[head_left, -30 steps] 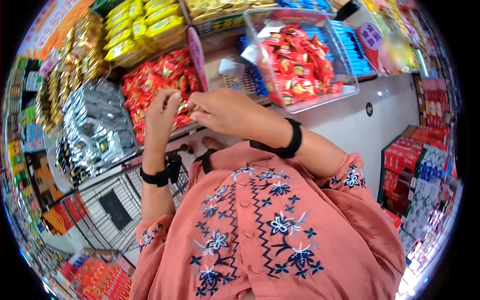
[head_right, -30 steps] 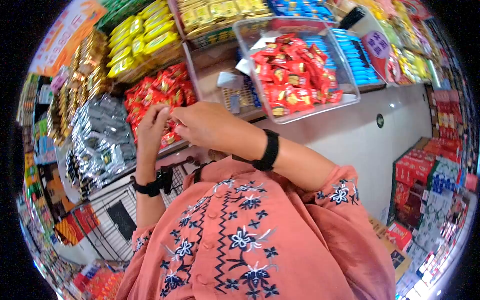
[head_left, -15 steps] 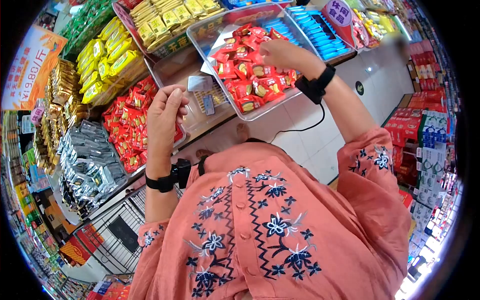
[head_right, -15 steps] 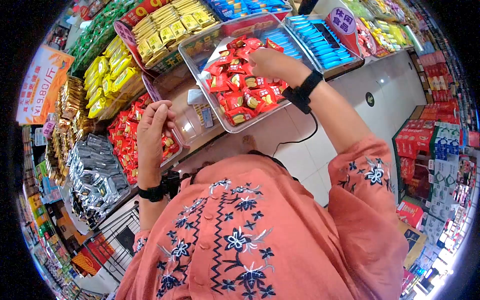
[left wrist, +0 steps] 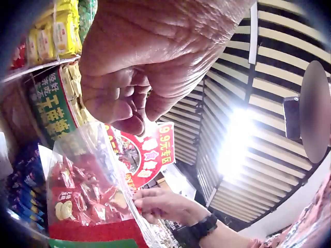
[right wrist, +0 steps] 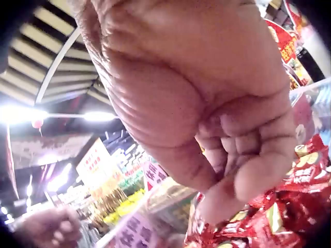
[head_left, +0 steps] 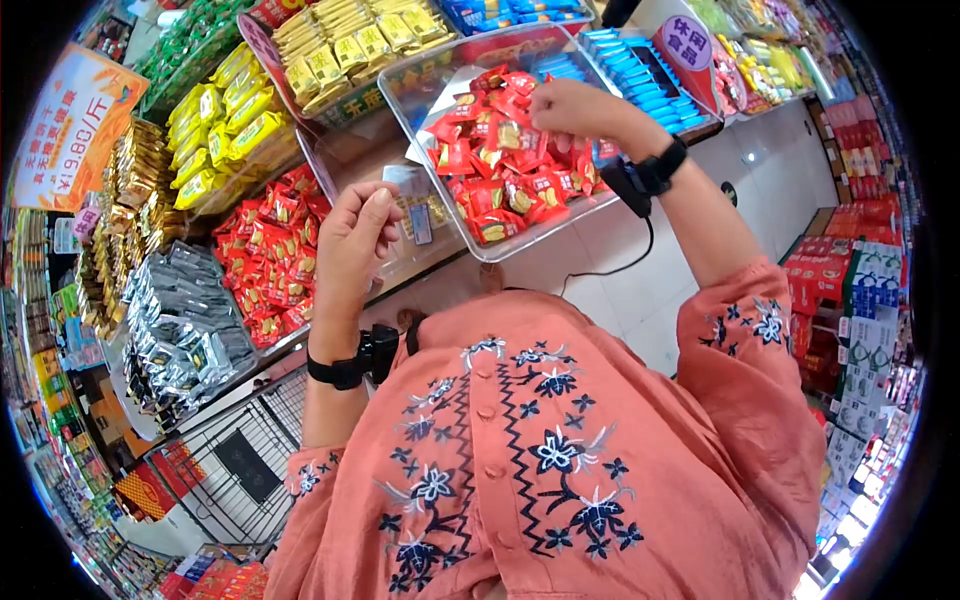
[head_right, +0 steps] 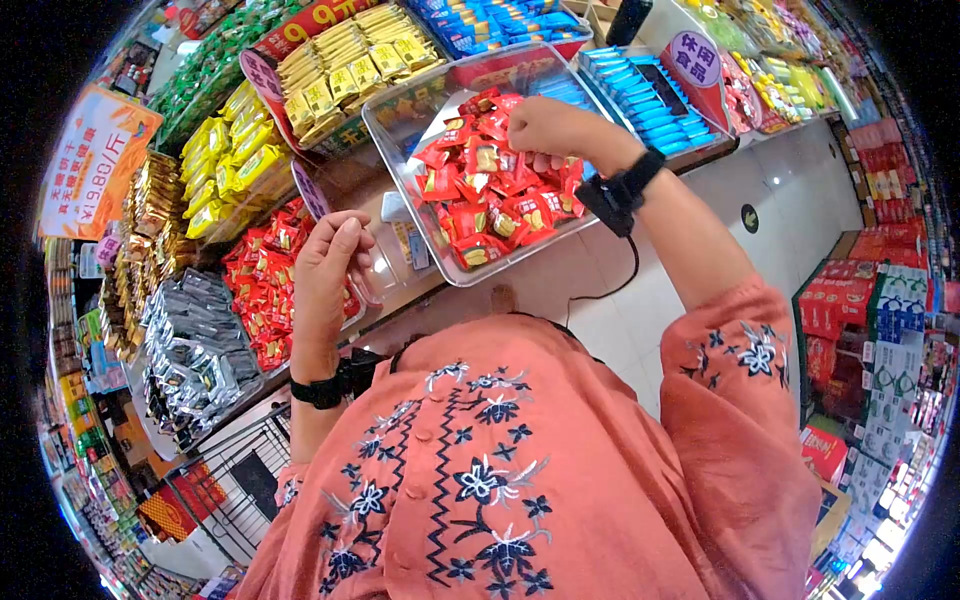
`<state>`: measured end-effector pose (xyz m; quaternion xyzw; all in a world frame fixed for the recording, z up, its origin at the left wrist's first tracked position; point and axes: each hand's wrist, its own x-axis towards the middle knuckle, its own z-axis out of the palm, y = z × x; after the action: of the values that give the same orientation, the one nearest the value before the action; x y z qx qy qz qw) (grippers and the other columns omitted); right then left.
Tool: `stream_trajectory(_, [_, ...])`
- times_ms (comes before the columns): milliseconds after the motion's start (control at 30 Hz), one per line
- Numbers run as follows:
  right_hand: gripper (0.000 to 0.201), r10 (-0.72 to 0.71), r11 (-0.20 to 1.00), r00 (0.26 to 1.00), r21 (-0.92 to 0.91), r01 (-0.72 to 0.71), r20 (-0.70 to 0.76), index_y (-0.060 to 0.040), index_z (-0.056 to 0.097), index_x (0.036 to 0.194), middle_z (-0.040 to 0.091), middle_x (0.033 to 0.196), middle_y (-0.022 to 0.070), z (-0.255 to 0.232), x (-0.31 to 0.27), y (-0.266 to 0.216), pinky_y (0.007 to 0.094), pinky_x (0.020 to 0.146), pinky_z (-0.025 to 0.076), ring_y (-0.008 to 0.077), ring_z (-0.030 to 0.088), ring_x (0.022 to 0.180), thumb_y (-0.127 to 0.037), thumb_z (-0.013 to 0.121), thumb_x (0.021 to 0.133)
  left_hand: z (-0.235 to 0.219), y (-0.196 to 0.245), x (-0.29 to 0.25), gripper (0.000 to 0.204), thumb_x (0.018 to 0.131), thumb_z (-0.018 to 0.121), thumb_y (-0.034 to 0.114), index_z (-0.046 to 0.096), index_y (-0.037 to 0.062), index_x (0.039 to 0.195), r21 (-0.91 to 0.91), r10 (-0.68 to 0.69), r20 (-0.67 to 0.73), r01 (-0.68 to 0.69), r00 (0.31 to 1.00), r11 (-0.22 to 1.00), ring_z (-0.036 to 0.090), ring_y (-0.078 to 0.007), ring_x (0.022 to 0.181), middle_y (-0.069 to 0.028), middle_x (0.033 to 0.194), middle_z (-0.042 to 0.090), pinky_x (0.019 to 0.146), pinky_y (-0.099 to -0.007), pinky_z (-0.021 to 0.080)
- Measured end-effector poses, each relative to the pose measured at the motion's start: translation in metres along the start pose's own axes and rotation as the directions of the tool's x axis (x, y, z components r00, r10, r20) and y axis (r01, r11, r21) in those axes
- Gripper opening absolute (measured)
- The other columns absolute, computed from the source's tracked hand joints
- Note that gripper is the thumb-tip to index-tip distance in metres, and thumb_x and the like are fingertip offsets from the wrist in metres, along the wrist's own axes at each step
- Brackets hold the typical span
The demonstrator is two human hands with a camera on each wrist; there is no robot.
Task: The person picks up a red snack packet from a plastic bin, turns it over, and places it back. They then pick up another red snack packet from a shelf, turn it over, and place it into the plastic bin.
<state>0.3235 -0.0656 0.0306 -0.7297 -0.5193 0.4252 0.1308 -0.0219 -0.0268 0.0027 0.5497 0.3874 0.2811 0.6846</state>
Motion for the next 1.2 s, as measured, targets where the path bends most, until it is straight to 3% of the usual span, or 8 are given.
stream_trajectory(67, [0.013,-0.089,0.945,0.995,0.311,0.101,-0.051,-0.0046,0.059,0.091,0.064,0.070,0.0035,-0.002,-0.017,-0.014,0.0260,0.046,0.047,0.0119,0.062,0.055,-0.018,0.060,0.093,0.002,0.003,0.001,0.024,0.102,0.058,0.026,0.066,0.0065,0.112,-0.017,-0.018,0.017,0.018,1.000,1.000,0.057,-0.0043,0.073,0.0007,0.089,0.065,0.061,-0.0186,0.045])
stream_trajectory(167, [0.016,-0.201,0.670,0.979,0.725,0.161,-0.032,-0.0065,0.056,0.101,0.063,0.079,0.0030,0.010,-0.034,-0.031,0.0255,0.053,0.050,0.0122,0.064,0.064,-0.017,0.066,0.094,0.013,0.011,0.005,0.025,0.102,0.057,0.026,0.065,0.0052,0.113,-0.044,0.001,0.044,0.001,0.999,0.999,0.059,-0.0055,0.076,-0.0017,0.093,0.066,0.063,-0.0194,0.046])
stream_trajectory(267, [0.015,-0.227,0.452,0.966,0.866,0.215,-0.121,-0.0073,0.055,0.098,0.063,0.078,0.0031,0.051,-0.040,-0.059,0.0264,0.057,0.052,0.0119,0.065,0.067,-0.017,0.065,0.095,0.021,0.014,0.007,0.029,0.103,0.056,0.027,0.062,0.0028,0.118,-0.126,0.086,0.064,-0.077,0.994,0.989,0.060,-0.0068,0.080,-0.0049,0.099,0.067,0.064,-0.0201,0.047])
stream_trajectory(400, [0.016,-0.208,0.325,0.970,0.926,0.192,-0.128,-0.0062,0.054,0.100,0.062,0.083,0.0038,0.094,-0.037,-0.091,0.0273,0.059,0.052,0.0118,0.065,0.071,-0.017,0.065,0.096,0.017,0.019,0.003,0.030,0.101,0.060,0.026,0.060,0.0025,0.119,-0.175,0.136,-0.005,-0.134,0.991,0.975,0.059,-0.0066,0.081,-0.0041,0.101,0.067,0.064,-0.0204,0.047])
stream_trajectory(700, [0.032,-0.236,0.424,0.969,0.890,0.167,-0.070,-0.0014,0.053,0.116,0.063,0.094,0.0052,0.147,-0.024,-0.130,0.0260,0.055,0.051,0.0121,0.064,0.071,-0.022,0.065,0.095,-0.037,0.016,-0.020,0.018,0.099,0.061,0.025,0.062,0.0078,0.105,-0.069,0.102,-0.198,-0.118,0.975,0.991,0.055,-0.0017,0.074,0.0041,0.087,0.063,0.060,-0.0171,0.041])
stream_trajectory(833, [0.045,-0.213,0.380,0.971,0.906,0.186,-0.110,0.0005,0.048,0.128,0.064,0.101,0.0069,0.162,-0.015,-0.143,0.0250,0.055,0.050,0.0121,0.064,0.071,-0.027,0.064,0.096,-0.080,0.017,-0.028,0.012,0.098,0.057,0.022,0.060,0.0102,0.100,0.111,-0.006,-0.053,0.012,0.999,0.994,0.054,-0.0023,0.071,0.0050,0.080,0.060,0.060,-0.0185,0.042])
stream_trajectory(1067, [0.029,-0.237,0.477,0.970,0.876,0.071,0.050,-0.0056,0.061,0.110,0.061,0.081,0.0003,0.206,0.031,-0.142,0.0240,0.052,0.047,0.0081,0.058,0.061,-0.030,0.067,0.095,-0.127,0.002,-0.039,0.012,0.096,0.058,0.022,0.059,0.0097,0.097,0.039,-0.101,0.011,0.100,0.995,0.994,0.052,-0.0022,0.062,0.0048,0.075,0.056,0.052,-0.0175,0.038])
stream_trajectory(1200, [0.023,-0.254,0.632,0.966,0.766,0.122,0.055,-0.0069,0.062,0.102,0.061,0.076,-0.0012,0.226,0.054,-0.148,0.0234,0.051,0.047,0.0074,0.058,0.060,-0.028,0.067,0.094,-0.161,-0.022,-0.026,0.018,0.100,0.059,0.026,0.061,0.0082,0.100,0.165,-0.071,-0.170,0.100,0.983,0.981,0.054,-0.0027,0.063,0.0044,0.076,0.057,0.052,-0.0182,0.041])
